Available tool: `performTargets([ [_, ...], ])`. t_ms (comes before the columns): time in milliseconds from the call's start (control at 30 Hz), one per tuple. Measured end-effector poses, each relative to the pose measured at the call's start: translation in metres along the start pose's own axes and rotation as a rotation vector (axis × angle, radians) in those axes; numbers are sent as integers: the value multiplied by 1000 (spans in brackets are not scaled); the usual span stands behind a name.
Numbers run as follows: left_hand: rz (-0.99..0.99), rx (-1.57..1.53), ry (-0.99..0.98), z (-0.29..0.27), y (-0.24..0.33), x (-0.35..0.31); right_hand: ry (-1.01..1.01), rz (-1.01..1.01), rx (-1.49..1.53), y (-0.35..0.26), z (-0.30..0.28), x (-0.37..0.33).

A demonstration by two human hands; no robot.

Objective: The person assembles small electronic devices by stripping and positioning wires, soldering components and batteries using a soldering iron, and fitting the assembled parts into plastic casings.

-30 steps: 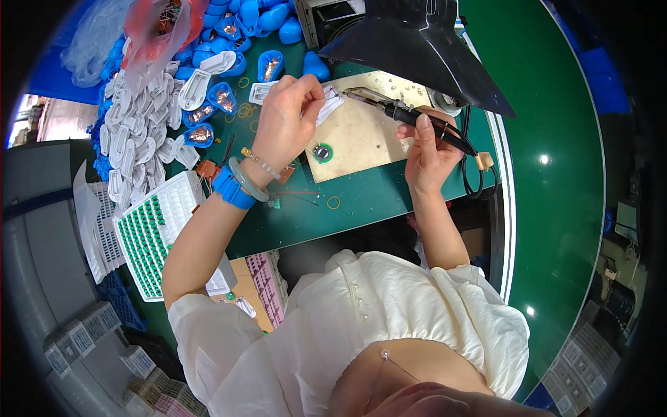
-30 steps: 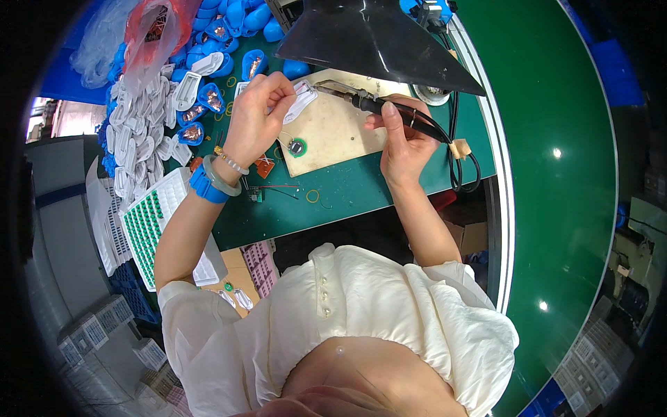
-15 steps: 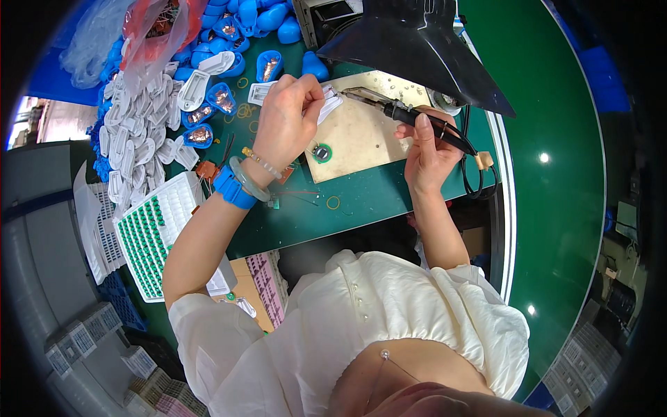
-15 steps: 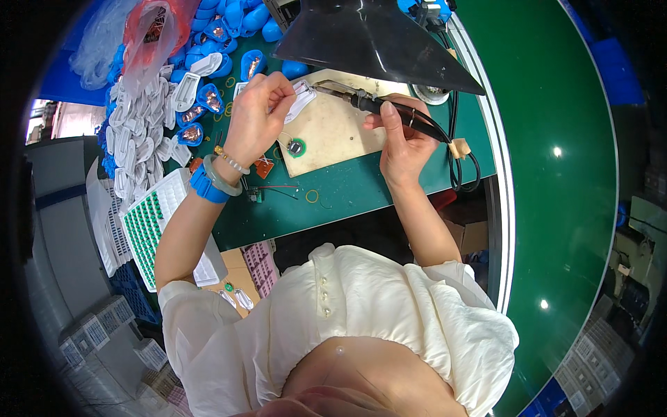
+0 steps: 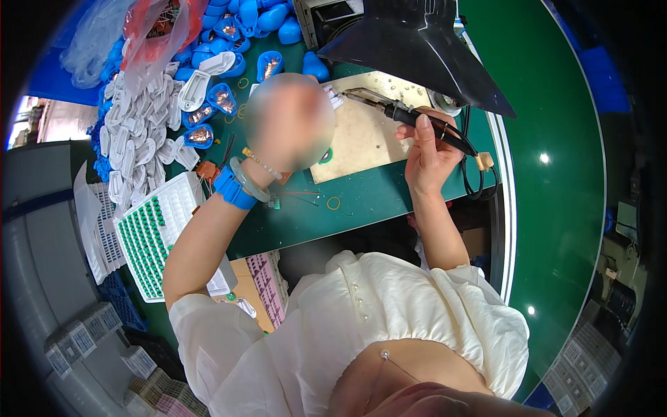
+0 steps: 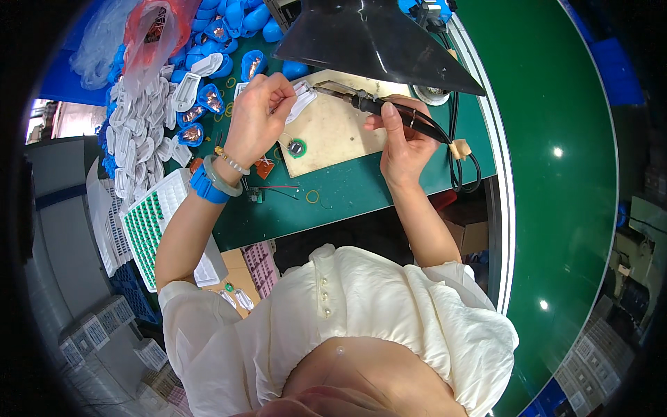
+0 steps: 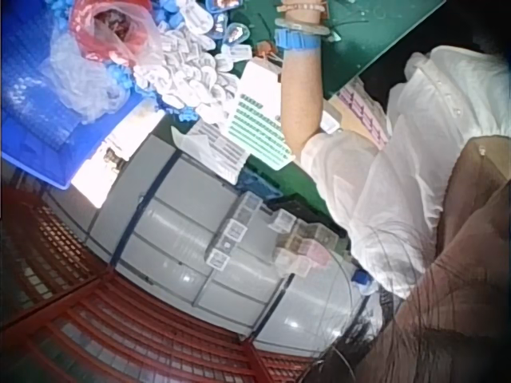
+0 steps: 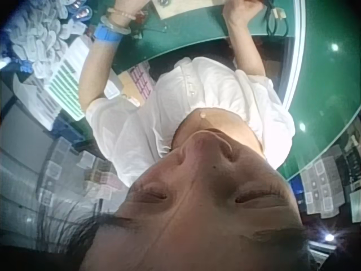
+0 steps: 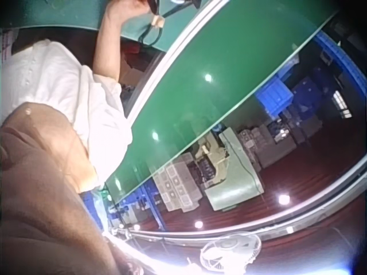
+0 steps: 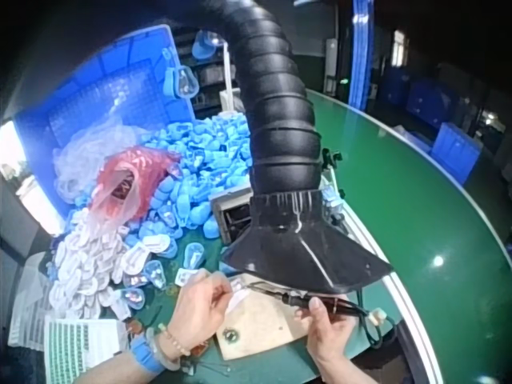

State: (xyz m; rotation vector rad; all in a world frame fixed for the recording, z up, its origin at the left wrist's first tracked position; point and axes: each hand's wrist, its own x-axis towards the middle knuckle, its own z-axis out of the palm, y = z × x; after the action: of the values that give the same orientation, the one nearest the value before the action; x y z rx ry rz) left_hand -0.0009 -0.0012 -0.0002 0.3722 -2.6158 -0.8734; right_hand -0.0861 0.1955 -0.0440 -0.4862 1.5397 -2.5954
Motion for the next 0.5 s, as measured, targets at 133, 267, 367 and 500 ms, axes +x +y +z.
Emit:
performTargets([
  [133, 5, -1, 0, 1, -1, -1, 5, -6, 5, 2, -2, -1],
  [267, 2, -91, 27, 2, 0, 0, 15, -16, 23, 2, -2, -1],
  [367, 12, -79, 7, 0, 2, 1, 24, -8, 15, 2, -2, -1],
  [500, -27, -69, -17, -3, 5, 2, 21, 7, 11, 2, 0, -1],
])
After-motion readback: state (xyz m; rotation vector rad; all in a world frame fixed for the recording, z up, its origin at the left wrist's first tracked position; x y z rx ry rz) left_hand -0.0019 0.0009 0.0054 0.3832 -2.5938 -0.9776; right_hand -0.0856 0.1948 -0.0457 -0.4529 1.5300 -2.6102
